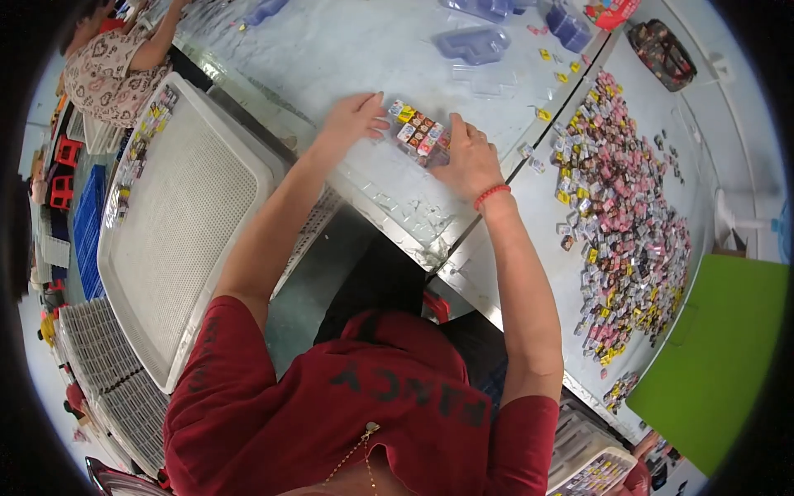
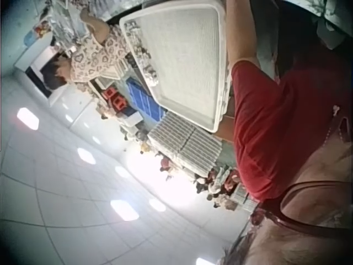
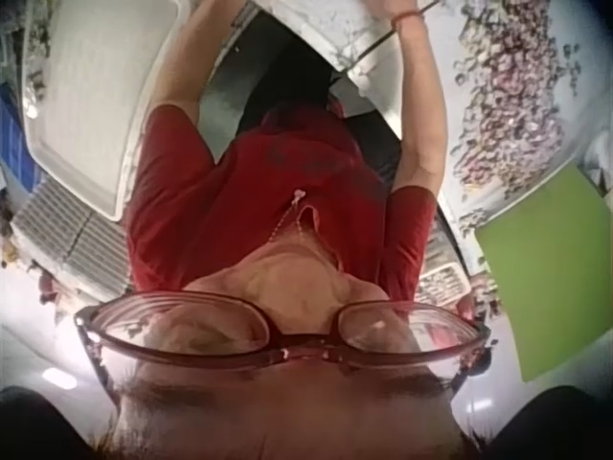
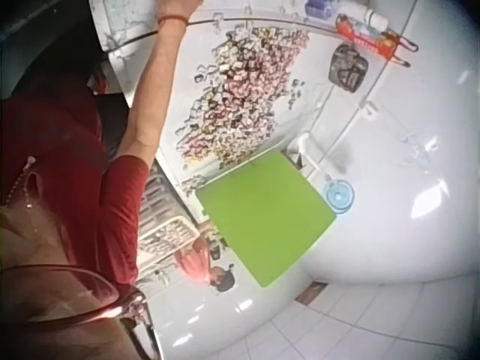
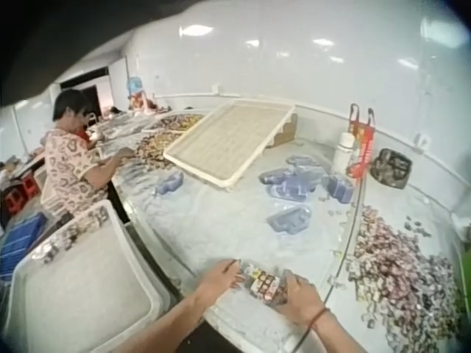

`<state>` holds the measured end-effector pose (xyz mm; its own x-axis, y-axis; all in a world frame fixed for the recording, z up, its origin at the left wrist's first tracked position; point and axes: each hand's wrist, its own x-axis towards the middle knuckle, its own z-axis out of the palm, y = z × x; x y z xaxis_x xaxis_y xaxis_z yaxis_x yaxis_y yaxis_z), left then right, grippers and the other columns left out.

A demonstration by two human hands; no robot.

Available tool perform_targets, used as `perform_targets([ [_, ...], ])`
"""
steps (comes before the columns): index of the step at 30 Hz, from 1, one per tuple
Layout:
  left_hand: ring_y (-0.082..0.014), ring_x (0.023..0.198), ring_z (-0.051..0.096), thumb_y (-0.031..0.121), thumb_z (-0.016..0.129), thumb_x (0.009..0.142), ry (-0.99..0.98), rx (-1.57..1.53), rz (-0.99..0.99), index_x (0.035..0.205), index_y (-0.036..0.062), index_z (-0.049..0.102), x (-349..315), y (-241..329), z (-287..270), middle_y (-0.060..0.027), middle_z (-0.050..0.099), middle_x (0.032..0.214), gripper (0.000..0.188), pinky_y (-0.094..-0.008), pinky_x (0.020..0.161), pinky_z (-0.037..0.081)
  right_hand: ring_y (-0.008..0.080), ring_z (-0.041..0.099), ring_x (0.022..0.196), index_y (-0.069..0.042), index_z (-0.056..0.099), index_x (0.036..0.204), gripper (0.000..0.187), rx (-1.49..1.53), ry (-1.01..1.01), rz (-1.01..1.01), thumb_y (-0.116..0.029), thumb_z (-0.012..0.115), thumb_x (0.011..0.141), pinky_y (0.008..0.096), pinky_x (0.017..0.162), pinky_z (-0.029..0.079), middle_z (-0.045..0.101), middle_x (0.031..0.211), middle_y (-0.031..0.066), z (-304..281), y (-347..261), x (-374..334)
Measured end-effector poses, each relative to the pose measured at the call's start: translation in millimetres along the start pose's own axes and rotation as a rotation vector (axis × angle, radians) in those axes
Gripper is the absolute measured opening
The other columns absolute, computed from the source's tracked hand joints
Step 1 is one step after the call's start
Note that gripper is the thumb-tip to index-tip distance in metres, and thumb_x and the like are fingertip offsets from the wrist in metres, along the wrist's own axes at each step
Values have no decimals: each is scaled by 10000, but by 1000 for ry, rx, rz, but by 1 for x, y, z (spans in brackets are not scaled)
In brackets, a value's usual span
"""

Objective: Sorting and picking small colorful packaged items from a large pile on a workbench.

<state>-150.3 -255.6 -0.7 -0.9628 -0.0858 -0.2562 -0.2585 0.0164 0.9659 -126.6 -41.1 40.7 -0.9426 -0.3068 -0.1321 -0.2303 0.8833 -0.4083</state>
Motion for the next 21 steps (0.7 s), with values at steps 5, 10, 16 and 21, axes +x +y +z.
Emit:
perform_targets([
  [5,-176,803,660,335,517,954,-53,63,-13,1067,-64,628,-6,-2,8,-124,662,915,429,-289,676,536,389,496,1184,6,341,1369,857,13,-108,-40,-207,777,663,408,985,434,532,1243,238,1,12,3],
  [10,-171,886,633,338,546,959,-173,-39,-97,1215,-47,550,-7,4,7,-101,628,1057,462,-284,754,541,389,495,1184,11,336,1359,808,-83,-109,-113,-148,740,677,416,981,440,505,1259,253,0,18,4],
  [16,-213,903,629,320,563,951,-200,3,-159,1243,-59,519,-11,18,11,-135,605,1112,481,-321,812,556,409,526,1138,-1,343,1348,790,-216,-237,6,-125,703,656,423,959,456,508,1222,278,-9,-2,11],
  [21,-235,905,637,319,552,948,-213,-93,-163,1183,-75,530,-1,13,11,-152,586,1088,459,-331,780,567,400,579,1069,27,385,1333,761,-118,-333,-30,-225,685,680,399,928,462,574,1175,269,-21,11,24],
])
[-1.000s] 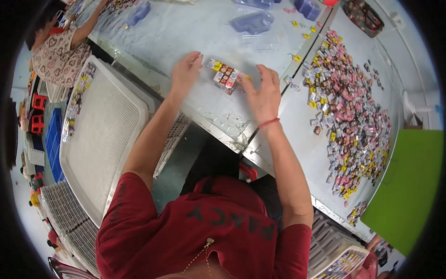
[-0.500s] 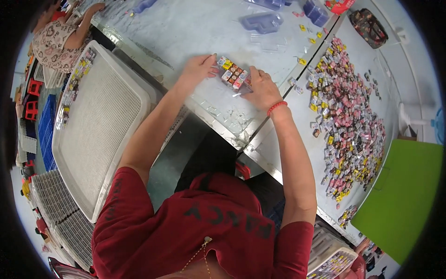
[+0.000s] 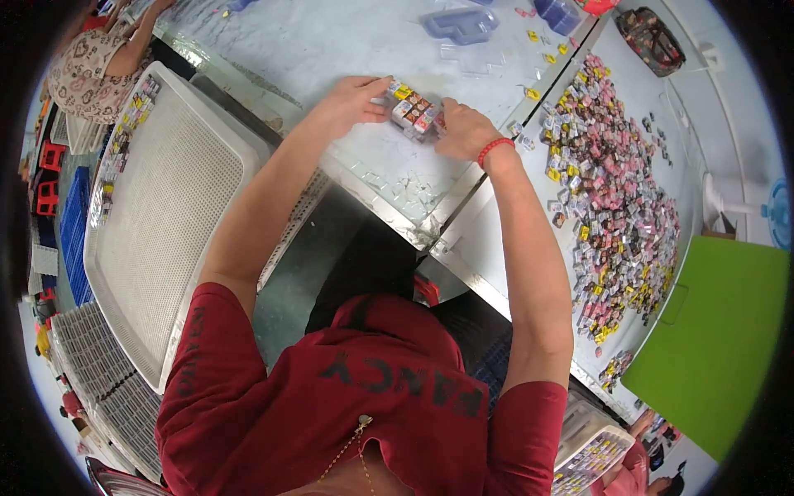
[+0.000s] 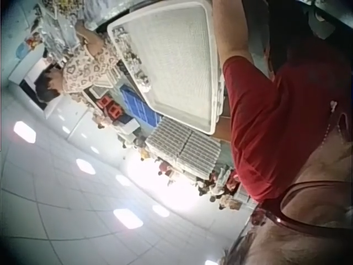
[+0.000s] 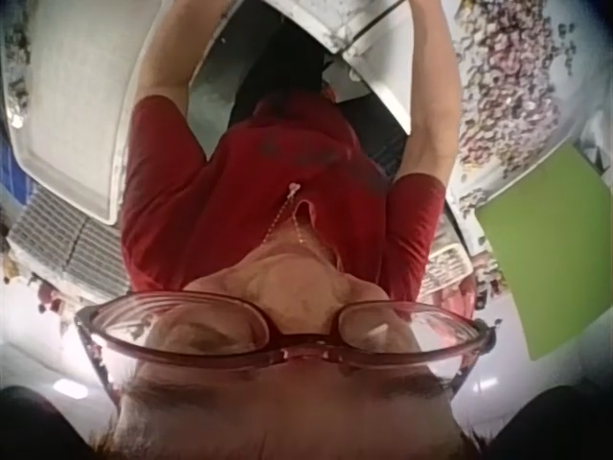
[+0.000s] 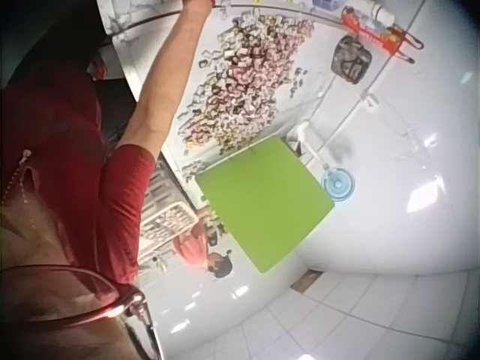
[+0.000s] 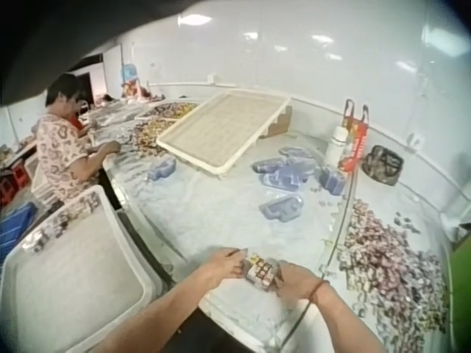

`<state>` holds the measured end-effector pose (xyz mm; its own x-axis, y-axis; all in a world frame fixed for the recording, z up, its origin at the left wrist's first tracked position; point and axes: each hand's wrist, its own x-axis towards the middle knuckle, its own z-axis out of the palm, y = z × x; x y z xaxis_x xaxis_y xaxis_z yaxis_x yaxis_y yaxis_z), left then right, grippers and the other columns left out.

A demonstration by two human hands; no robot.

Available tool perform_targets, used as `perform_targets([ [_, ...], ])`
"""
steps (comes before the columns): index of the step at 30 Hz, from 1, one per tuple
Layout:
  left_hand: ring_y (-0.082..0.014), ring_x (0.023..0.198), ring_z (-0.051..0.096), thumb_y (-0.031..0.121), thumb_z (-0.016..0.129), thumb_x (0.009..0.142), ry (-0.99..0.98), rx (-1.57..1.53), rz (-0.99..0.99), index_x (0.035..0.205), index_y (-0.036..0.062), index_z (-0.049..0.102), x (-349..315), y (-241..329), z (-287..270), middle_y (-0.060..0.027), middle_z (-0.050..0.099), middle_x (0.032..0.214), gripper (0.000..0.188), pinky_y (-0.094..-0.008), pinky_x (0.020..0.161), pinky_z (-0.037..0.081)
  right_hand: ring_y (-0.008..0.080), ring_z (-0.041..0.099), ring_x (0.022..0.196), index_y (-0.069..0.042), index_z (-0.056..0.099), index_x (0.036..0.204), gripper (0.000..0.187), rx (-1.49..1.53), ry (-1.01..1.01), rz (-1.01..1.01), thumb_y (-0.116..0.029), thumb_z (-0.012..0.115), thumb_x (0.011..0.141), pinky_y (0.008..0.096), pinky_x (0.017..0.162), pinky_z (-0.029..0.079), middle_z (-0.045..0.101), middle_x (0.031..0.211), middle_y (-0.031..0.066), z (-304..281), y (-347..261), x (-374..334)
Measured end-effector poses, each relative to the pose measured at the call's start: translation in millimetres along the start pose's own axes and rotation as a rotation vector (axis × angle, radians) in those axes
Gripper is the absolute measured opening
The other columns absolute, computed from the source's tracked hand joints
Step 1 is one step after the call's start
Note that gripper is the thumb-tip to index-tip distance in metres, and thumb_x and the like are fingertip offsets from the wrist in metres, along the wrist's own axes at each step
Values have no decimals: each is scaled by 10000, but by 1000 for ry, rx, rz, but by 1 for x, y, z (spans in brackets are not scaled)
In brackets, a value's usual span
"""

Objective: Sorting and picking small colorful packaged items from a large pile on a workbench.

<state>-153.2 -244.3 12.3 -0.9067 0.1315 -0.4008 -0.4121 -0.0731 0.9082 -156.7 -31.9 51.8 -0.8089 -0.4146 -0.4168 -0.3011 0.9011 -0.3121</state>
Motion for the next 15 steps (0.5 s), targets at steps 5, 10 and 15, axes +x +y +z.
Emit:
perform_targets([
  [5,-290,959,637,332,528,964,0,-111,-36,1268,-116,421,-8,-1,5,-213,559,1187,552,-366,815,573,337,609,1005,39,433,1295,732,188,17,6,-249,690,673,379,864,487,620,1094,240,0,16,-3],
  [10,-351,977,636,344,492,983,-73,-254,-117,1309,-137,314,-9,-10,-3,-296,523,1214,607,-404,819,575,214,609,859,36,417,1339,750,374,-90,15,-227,714,702,324,735,513,619,1077,159,-5,20,-4],
  [15,-364,987,632,369,473,986,-99,-276,-136,1284,-142,332,-2,-17,4,-318,512,1212,608,-418,828,573,167,586,763,37,411,1343,744,400,-67,-9,-213,719,714,295,653,507,621,1027,129,0,25,-2],
])
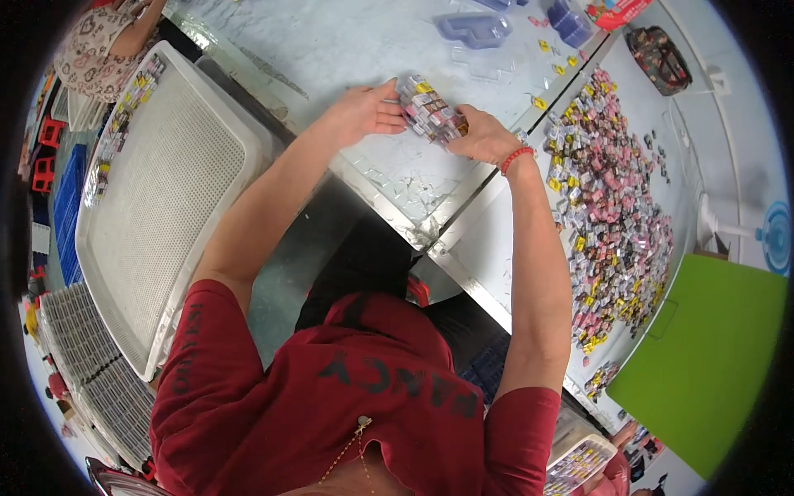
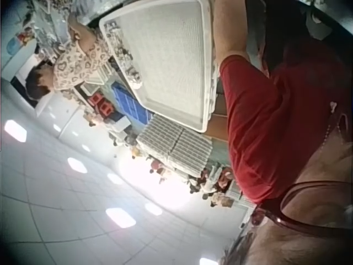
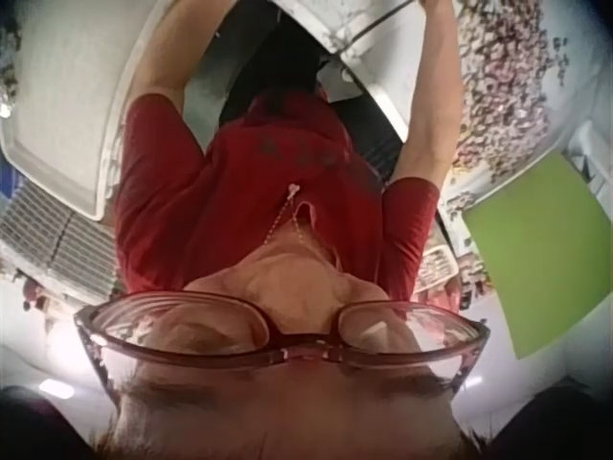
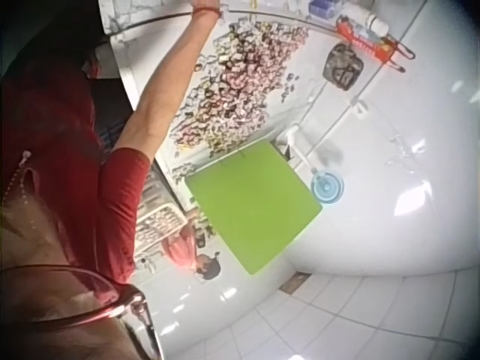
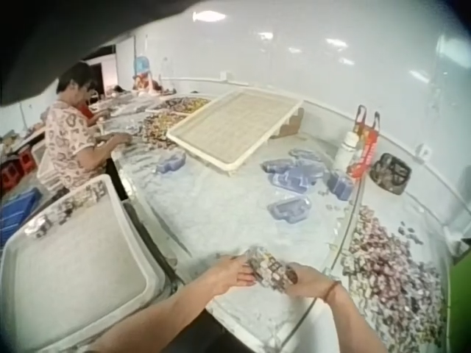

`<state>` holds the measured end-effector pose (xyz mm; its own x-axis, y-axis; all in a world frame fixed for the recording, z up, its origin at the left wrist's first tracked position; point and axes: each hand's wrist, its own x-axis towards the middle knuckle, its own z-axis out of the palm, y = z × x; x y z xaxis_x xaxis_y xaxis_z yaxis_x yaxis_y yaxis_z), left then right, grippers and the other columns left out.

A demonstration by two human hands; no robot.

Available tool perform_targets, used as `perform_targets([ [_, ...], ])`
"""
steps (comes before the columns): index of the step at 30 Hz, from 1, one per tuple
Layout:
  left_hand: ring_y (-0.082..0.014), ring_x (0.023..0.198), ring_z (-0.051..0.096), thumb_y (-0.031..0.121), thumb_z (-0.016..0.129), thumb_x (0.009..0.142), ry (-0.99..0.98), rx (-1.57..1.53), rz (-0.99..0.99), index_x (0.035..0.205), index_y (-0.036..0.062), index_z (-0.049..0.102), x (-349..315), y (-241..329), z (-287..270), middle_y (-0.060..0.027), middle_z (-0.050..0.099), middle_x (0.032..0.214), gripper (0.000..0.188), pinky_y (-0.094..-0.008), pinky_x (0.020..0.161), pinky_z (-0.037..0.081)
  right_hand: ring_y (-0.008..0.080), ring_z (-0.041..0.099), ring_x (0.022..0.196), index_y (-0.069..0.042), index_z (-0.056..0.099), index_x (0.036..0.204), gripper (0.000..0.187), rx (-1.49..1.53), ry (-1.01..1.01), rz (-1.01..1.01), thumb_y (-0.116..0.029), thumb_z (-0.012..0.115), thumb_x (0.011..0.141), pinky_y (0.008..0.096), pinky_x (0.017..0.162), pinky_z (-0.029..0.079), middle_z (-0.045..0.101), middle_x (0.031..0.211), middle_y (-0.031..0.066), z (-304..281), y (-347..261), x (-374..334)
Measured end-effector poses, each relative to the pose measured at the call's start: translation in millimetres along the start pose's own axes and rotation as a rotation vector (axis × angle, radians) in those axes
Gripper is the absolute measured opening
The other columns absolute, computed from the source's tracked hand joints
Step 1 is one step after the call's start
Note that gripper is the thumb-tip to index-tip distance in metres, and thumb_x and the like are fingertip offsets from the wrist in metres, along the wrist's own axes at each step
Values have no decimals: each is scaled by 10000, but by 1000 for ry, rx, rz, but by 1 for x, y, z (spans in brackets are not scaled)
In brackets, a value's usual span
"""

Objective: Sorting and picking small colorful packaged items from a large pile on a workbench.

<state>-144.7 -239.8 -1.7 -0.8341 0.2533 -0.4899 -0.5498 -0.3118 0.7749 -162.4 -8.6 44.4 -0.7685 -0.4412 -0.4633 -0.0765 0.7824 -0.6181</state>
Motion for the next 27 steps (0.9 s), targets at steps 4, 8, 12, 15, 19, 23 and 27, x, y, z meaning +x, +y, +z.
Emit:
perform_targets([
  [4,-365,975,634,382,461,987,7,-11,-14,1281,-147,331,1,-1,0,-316,505,1221,619,-423,835,570,163,586,759,39,409,1344,744,-19,-10,10,-213,718,716,289,659,506,625,1014,125,1,-3,1],
  [8,-355,988,636,480,568,917,41,-38,4,1244,-142,392,1,2,4,-291,577,1120,725,-432,869,548,178,593,778,39,427,1322,722,-20,-17,-12,-234,717,719,302,672,499,626,998,134,-1,-4,1],
  [12,-291,859,671,544,546,896,51,170,34,1165,-138,481,-6,10,13,-268,602,1058,736,-365,735,579,379,591,1031,44,490,1201,611,-212,110,-52,-223,655,677,392,888,468,620,1073,260,7,-12,-6],
  [15,-220,660,681,582,591,843,179,728,27,868,-70,643,6,18,-4,-148,665,723,654,-320,631,571,416,543,1075,51,450,1171,564,-274,206,-126,-133,642,674,435,908,470,567,1108,279,35,-13,-6],
  [19,-308,607,662,401,641,861,594,1366,719,760,15,670,8,14,-27,-143,674,679,399,-358,594,543,436,525,1101,33,375,1271,682,-381,306,-10,-89,676,671,442,920,475,546,1140,258,61,-34,-19],
  [23,-346,717,648,226,684,829,466,1144,1003,817,46,680,29,38,28,-151,676,748,180,-396,663,524,401,465,1194,27,337,1346,849,-279,364,22,-164,781,647,427,955,464,449,1309,244,65,-28,-37],
  [27,-318,935,603,193,687,816,345,1376,1279,919,38,674,83,55,82,-148,654,931,187,-405,830,482,410,421,1222,31,318,1382,925,-334,648,-226,-183,827,639,451,1013,396,401,1354,237,80,-26,-74],
])
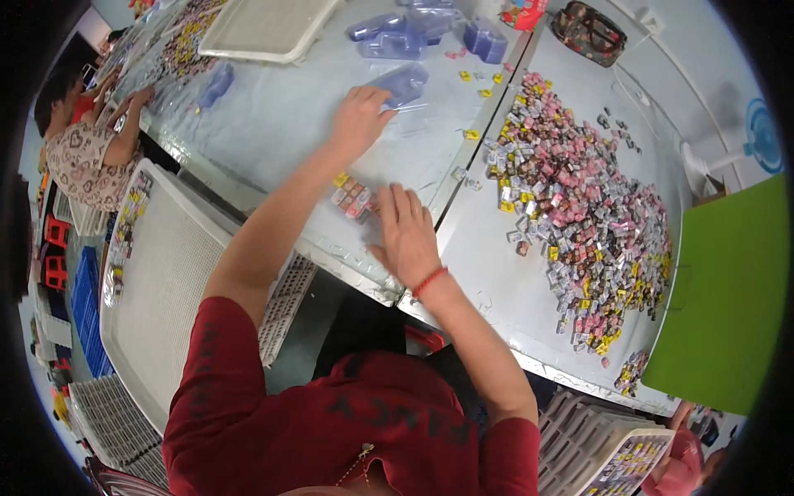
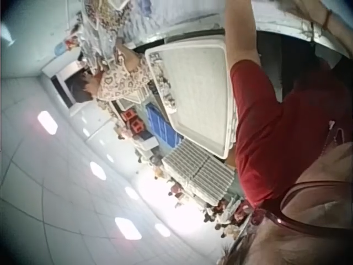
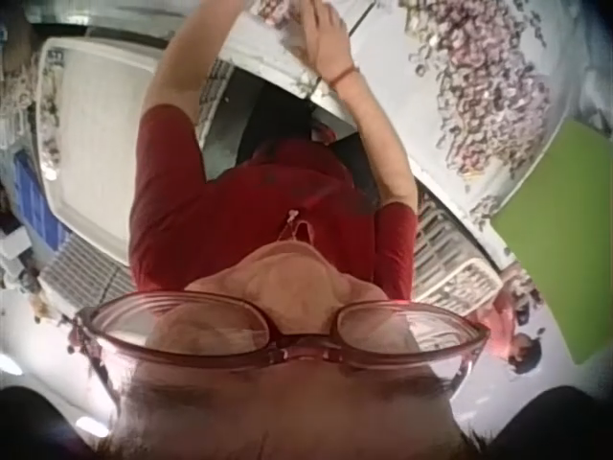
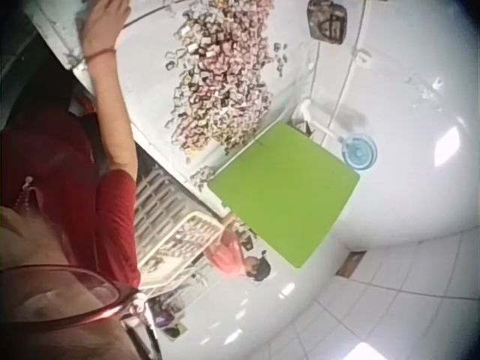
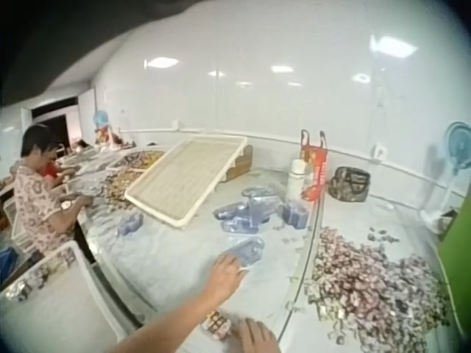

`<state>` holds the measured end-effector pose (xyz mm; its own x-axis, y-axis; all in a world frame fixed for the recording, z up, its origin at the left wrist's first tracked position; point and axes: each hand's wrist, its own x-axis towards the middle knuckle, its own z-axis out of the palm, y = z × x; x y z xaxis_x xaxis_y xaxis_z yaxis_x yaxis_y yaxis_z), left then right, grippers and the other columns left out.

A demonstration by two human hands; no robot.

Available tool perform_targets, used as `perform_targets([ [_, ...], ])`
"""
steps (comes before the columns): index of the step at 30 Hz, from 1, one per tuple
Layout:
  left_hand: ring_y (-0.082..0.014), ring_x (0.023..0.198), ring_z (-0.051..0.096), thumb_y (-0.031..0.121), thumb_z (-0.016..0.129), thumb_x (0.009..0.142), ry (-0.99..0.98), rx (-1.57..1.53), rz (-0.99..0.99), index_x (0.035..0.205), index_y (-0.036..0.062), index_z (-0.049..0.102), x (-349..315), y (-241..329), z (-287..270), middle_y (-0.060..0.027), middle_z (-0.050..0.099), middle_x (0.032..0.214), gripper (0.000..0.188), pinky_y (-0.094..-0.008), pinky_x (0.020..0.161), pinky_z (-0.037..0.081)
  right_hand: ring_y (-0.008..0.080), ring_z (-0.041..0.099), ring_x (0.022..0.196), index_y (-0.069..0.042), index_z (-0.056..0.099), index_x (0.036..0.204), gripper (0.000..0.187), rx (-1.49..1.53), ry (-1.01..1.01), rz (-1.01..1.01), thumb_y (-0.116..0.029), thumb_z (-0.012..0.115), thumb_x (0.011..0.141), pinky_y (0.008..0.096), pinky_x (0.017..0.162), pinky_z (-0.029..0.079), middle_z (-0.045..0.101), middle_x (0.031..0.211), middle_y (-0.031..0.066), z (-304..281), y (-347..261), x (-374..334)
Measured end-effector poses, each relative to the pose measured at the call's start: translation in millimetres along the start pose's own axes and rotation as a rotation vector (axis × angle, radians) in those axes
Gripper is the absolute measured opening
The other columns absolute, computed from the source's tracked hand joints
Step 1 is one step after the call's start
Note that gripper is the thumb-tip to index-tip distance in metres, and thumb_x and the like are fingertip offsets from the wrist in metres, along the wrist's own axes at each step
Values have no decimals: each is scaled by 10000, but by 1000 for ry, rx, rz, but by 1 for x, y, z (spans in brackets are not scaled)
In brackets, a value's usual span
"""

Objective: Sorting and picking small colorful packaged items from a large pile on a workbench.

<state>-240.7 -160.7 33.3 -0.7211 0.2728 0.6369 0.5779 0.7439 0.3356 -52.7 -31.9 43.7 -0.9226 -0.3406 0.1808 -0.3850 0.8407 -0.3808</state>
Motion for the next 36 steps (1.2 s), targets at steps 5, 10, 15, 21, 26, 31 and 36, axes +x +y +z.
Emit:
perform_targets([
  [5,-320,972,586,207,757,728,-70,97,68,888,33,668,12,-3,46,-137,630,956,253,-464,811,485,417,414,1241,41,386,1344,765,125,132,38,-92,774,698,451,1035,374,417,1343,238,-27,-1,-62],
  [10,-320,877,612,223,644,831,-267,153,285,890,42,658,-17,-4,58,-151,627,915,191,-421,780,505,406,446,1213,42,409,1330,692,172,151,237,-67,746,734,429,1020,398,441,1322,240,-29,21,-117],
  [15,-307,818,615,98,585,805,-495,432,295,887,46,645,-5,-2,55,-124,630,892,114,-390,704,514,397,471,1184,26,445,1301,630,225,211,263,-50,728,744,428,998,418,472,1288,226,-23,37,-138],
  [21,-252,788,589,99,591,757,-256,-200,659,845,92,601,-39,118,4,-79,588,823,89,-369,688,494,405,493,1154,30,507,1223,503,213,401,310,-34,699,763,443,989,417,517,1237,224,-21,42,-163],
  [26,-271,943,582,256,654,783,-591,-396,712,919,62,634,-134,174,27,-117,616,939,238,-395,853,475,397,501,1147,27,527,1227,444,18,481,473,21,626,794,447,995,402,537,1205,228,-22,71,-197],
  [31,-332,1068,564,427,746,744,-393,-302,282,1080,21,628,-30,125,32,-154,629,1106,540,-446,932,435,390,479,1169,16,518,1225,445,6,452,504,26,627,794,442,1004,395,513,1227,214,-20,73,-207],
  [36,-351,1115,561,567,787,611,-240,248,-56,1224,-7,544,75,-24,45,-208,585,1202,875,-422,952,445,387,481,1166,17,534,1176,399,-5,452,516,22,631,788,457,1001,394,532,1202,189,-15,72,-197],
])
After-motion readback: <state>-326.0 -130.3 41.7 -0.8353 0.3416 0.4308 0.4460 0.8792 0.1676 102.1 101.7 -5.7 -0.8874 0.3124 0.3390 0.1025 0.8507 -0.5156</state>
